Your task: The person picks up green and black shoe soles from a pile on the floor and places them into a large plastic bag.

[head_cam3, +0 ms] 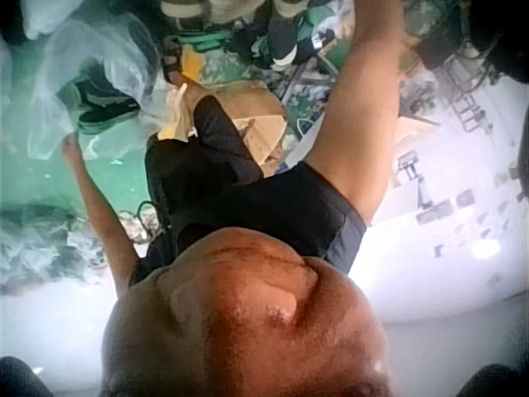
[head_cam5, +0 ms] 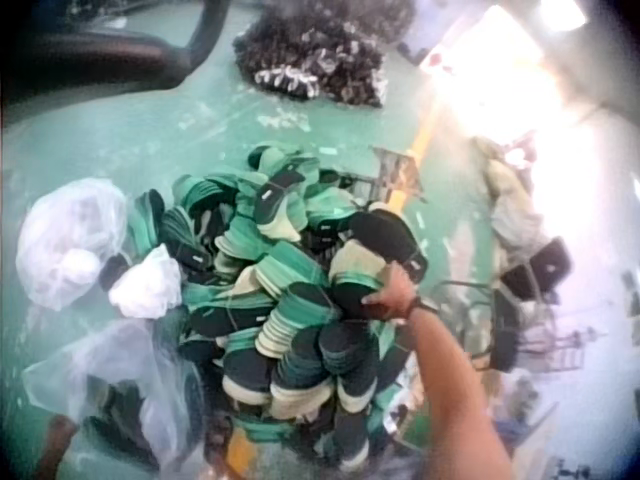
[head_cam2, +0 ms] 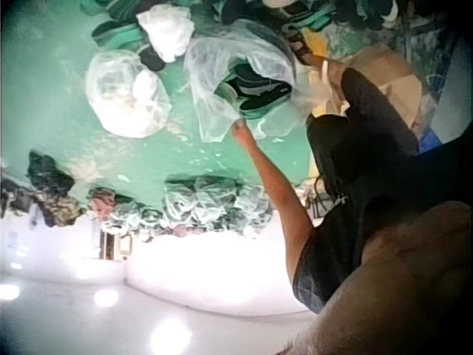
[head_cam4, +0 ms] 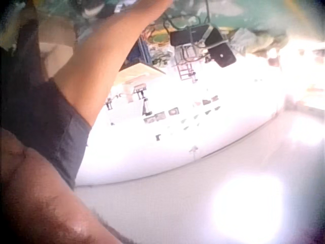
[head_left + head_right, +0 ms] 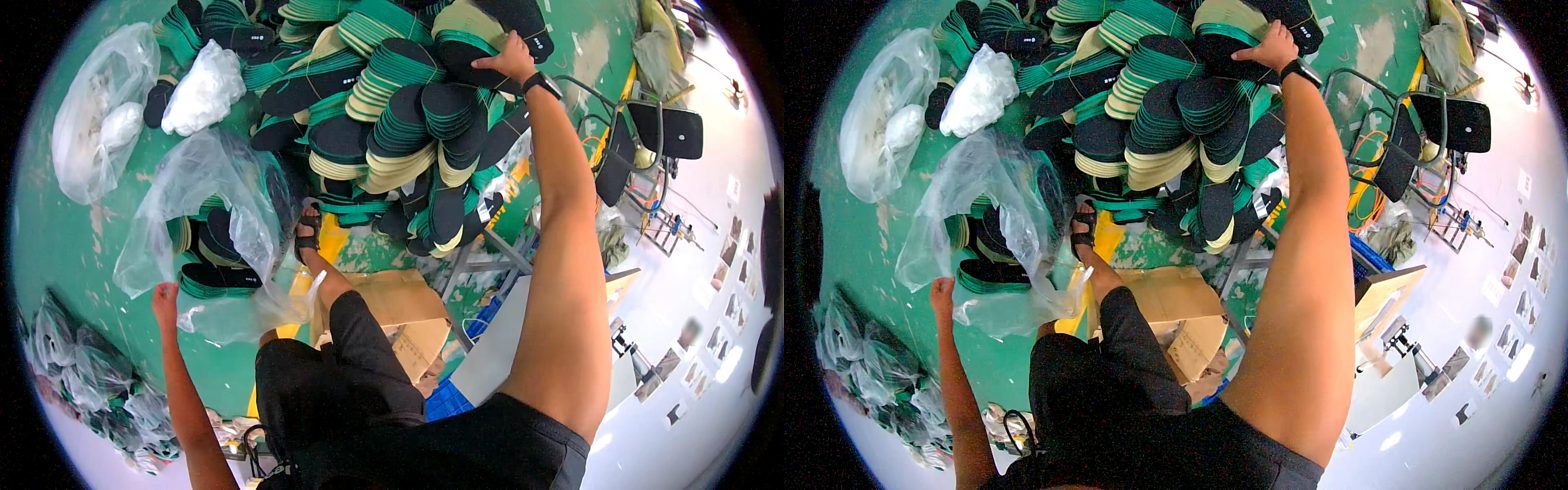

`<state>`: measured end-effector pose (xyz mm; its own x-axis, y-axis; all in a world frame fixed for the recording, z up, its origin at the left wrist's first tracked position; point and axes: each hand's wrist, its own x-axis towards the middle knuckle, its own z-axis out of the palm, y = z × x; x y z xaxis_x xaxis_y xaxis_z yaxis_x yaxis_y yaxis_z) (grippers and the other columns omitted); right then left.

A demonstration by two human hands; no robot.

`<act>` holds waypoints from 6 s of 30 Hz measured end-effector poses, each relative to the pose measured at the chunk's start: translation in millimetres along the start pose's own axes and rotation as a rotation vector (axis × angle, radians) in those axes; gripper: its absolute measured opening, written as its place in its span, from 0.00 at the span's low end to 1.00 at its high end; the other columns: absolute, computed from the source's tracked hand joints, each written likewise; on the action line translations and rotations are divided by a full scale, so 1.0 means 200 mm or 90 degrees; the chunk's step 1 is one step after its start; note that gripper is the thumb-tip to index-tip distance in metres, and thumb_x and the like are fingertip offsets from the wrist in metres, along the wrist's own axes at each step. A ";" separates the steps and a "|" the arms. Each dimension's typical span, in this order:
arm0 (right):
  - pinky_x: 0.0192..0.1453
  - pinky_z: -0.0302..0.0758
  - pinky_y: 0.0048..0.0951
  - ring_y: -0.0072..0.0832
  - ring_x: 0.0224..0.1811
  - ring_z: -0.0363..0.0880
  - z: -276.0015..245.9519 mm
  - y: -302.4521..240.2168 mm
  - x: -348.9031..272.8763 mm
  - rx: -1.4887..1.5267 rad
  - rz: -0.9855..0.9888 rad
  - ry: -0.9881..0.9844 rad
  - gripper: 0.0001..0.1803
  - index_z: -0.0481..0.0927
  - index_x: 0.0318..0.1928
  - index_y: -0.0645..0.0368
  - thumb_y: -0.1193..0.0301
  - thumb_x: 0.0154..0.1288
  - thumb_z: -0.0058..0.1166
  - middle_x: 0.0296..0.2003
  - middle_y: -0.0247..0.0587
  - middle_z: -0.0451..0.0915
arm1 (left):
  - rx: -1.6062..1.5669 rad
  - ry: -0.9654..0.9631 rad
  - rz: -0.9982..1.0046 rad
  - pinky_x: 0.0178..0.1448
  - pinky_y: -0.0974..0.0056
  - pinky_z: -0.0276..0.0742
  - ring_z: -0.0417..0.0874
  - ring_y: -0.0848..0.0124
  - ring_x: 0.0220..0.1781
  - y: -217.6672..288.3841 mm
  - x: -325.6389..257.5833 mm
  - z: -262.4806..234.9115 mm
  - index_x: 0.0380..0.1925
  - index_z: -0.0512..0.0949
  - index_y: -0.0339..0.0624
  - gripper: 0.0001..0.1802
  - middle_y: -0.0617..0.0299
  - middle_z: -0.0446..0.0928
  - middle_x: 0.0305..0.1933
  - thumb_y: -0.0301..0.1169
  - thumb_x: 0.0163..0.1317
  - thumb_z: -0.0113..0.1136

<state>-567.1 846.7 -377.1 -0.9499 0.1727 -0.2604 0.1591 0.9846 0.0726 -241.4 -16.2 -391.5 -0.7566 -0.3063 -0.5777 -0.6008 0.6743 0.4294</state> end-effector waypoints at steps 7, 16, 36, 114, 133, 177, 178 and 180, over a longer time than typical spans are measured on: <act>0.65 0.60 0.43 0.54 0.64 0.58 0.14 0.11 0.07 0.169 -0.043 0.006 0.67 0.57 0.62 0.71 0.32 0.30 0.64 0.58 0.66 0.61 | -0.058 -0.022 0.006 0.36 0.73 0.64 0.66 0.79 0.30 -0.04 -0.01 -0.01 0.30 0.75 0.37 0.11 0.67 0.71 0.28 0.34 0.56 0.64; 0.67 0.54 0.39 0.53 0.65 0.59 0.12 0.07 0.12 0.239 0.264 -0.021 0.49 0.66 0.60 0.63 0.32 0.53 0.37 0.59 0.65 0.64 | -0.032 -0.024 -0.037 0.42 0.70 0.68 0.71 0.76 0.35 0.03 -0.04 0.01 0.33 0.75 0.35 0.11 0.64 0.75 0.31 0.33 0.59 0.60; 0.55 0.64 0.48 0.56 0.51 0.66 -0.27 -0.13 -0.34 0.074 -0.177 0.026 0.59 0.54 0.64 0.63 0.50 0.33 0.70 0.49 0.60 0.67 | 0.023 0.010 0.042 0.36 0.67 0.67 0.69 0.75 0.30 0.14 -0.08 0.02 0.32 0.77 0.33 0.14 0.62 0.74 0.27 0.36 0.62 0.57; 0.52 0.71 0.36 0.31 0.44 0.76 0.18 -0.36 -0.75 0.980 0.391 -0.261 0.38 0.74 0.50 0.64 0.47 0.47 0.64 0.45 0.40 0.78 | 0.060 0.039 0.047 0.40 0.67 0.70 0.73 0.73 0.31 -0.08 -0.07 -0.14 0.45 0.78 0.37 0.21 0.59 0.79 0.33 0.36 0.52 0.64; 0.53 0.72 0.32 0.34 0.46 0.77 -0.01 -2.32 -2.45 0.957 0.154 -0.393 0.37 0.67 0.53 0.73 0.61 0.48 0.68 0.45 0.48 0.77 | 0.526 0.237 0.393 0.63 0.50 0.61 0.64 0.51 0.63 0.21 -0.12 -0.37 0.65 0.56 0.52 0.42 0.46 0.59 0.64 0.27 0.47 0.59; 0.46 0.76 0.33 0.33 0.43 0.78 0.41 -2.60 -2.30 1.076 0.242 -0.371 0.34 0.67 0.48 0.69 0.63 0.47 0.69 0.42 0.49 0.78 | -0.011 0.050 0.305 0.53 0.58 0.71 0.78 0.56 0.48 0.14 0.26 -0.06 0.42 0.78 0.38 0.16 0.51 0.78 0.44 0.38 0.66 0.46; 0.45 0.76 0.34 0.37 0.42 0.79 0.42 -2.66 -2.26 0.968 0.152 -0.260 0.40 0.66 0.49 0.70 0.57 0.44 0.70 0.40 0.52 0.78 | 0.006 0.095 0.373 0.54 0.59 0.71 0.78 0.58 0.48 0.14 0.34 -0.17 0.42 0.78 0.38 0.17 0.51 0.78 0.44 0.38 0.67 0.46; 0.47 0.75 0.38 0.44 0.43 0.79 0.27 -2.81 -2.17 0.772 0.215 -0.312 0.53 0.61 0.52 0.73 0.45 0.36 0.70 0.40 0.58 0.78 | 0.069 0.218 0.416 0.53 0.61 0.71 0.79 0.60 0.45 0.17 0.43 -0.38 0.41 0.78 0.37 0.17 0.52 0.79 0.42 0.38 0.67 0.45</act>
<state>-230.0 220.1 -356.3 -0.6653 0.1508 -0.7312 0.7412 0.2515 -0.6224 -346.7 -70.1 -373.9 -0.9996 0.0000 0.0282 0.0150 0.8473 0.5309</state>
